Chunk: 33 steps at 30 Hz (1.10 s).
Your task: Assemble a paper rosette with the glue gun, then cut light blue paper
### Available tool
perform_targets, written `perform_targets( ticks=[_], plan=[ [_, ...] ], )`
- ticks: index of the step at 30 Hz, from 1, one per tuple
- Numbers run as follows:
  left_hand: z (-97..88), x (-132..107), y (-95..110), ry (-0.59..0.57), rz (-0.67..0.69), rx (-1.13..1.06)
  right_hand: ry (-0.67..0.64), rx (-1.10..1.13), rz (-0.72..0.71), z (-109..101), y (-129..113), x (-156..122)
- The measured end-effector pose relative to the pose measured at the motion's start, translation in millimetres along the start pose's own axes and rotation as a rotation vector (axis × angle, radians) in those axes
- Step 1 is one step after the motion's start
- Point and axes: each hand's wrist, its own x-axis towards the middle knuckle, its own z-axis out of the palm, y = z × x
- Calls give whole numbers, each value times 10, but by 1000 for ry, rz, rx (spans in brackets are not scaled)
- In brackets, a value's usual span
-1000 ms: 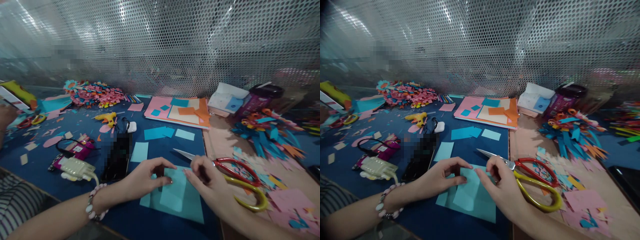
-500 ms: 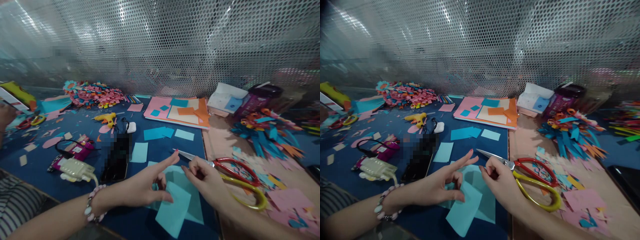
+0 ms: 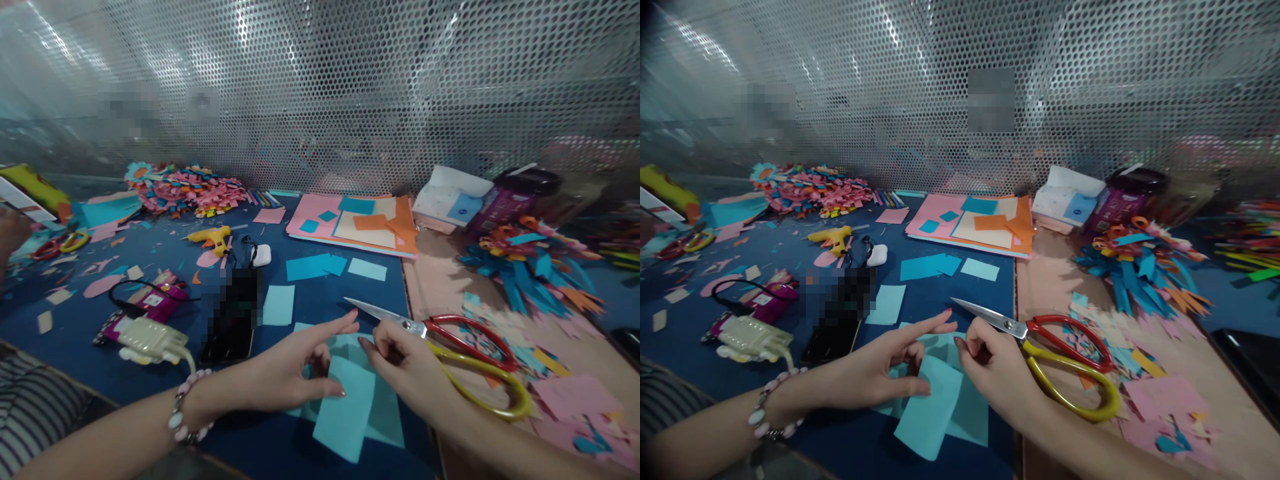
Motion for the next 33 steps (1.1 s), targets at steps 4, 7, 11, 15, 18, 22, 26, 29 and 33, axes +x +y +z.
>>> perform_targets(
  ticks=[4, 7, 11, 15, 18, 22, 26, 29, 33],
  plan=[
    [3, 0, -3, -7, -14, 25, 9, 13, -4, -8, -6, -17],
    [-1, 1, -3, 25, -23, 80, -17, -9, -20, -18, -11, -24],
    [-18, 7, 3, 66, 66, 202, -1, -27, -17, -20, -11, -13],
    [-34, 8, 16, 183, 94, 335, 52, -33, 1, -16, -25, 3],
    [-34, 12, 10, 379, 83, 342, 106, -34, 13, -28, -38, 8],
    [-16, 35, -21, 461, 154, 123, 228, -44, 22, -67, -25, 20],
    [-5, 50, -41, 296, 118, -48, 173, -61, 28, -71, 22, 48],
    [-14, 42, -37, 214, 121, -96, 129, -64, 32, -52, 57, 62],
    [-21, 33, 10, 166, 127, -139, 133, -45, 9, -48, 79, 61]
  ],
)
